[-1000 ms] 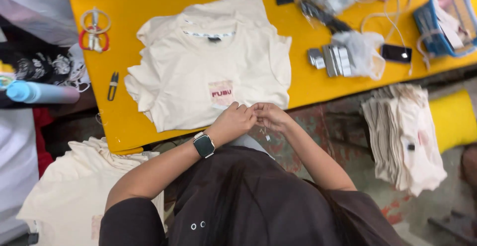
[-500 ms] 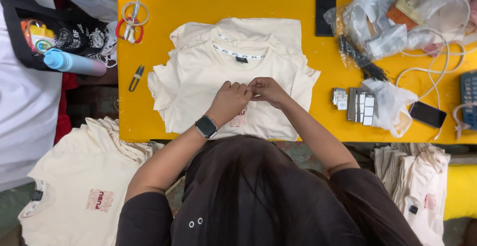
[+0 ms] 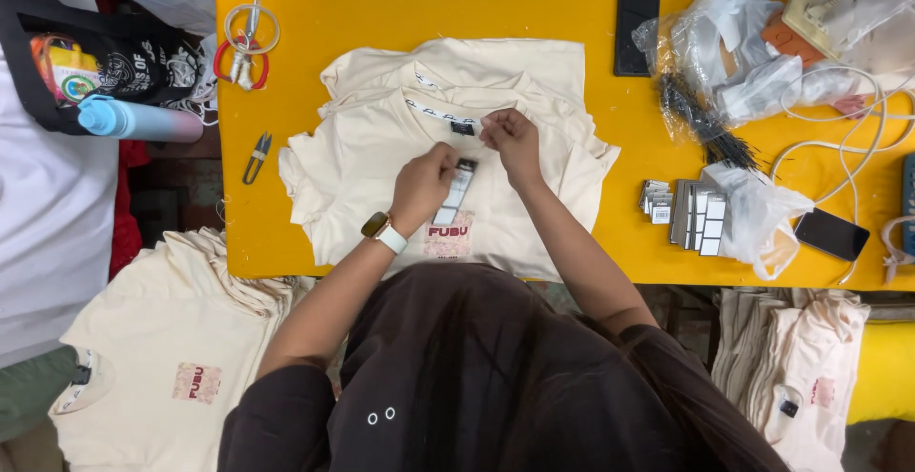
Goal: Attaching brand tags to t-shirts using plastic fasteners and stacking them on a work table.
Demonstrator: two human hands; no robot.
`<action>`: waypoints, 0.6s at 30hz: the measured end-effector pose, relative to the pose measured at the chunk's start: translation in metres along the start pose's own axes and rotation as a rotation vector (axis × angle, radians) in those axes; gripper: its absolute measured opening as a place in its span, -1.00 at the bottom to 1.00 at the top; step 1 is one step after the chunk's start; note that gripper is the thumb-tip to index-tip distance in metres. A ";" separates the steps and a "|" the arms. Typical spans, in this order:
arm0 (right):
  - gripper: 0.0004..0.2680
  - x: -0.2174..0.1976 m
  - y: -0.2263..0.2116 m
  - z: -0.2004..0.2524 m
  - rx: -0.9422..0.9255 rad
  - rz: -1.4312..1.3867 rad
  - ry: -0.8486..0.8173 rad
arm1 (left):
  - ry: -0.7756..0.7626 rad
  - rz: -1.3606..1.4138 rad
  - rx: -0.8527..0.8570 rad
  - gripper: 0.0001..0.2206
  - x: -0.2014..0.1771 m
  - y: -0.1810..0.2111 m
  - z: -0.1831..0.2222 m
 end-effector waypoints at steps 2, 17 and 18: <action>-0.93 0.001 -0.006 0.003 -0.001 0.024 0.010 | 0.064 0.020 -0.044 -0.86 0.010 -0.024 -0.009; -0.94 -0.008 -0.007 0.021 -0.192 0.308 0.114 | 0.409 -0.512 0.547 -0.95 0.036 -0.023 -0.075; -0.95 -0.007 -0.011 0.023 -0.215 0.341 0.112 | 0.376 -0.446 0.499 -0.96 0.031 -0.020 -0.074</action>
Point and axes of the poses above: each hand's wrist, its own z-axis away from the middle knuckle, its own x-axis out of the palm, y = z × x, the point moved 5 cm from there along -z, towards the middle knuckle, and after that the axes turned 11 degrees about -x, right-handed, at the moved point
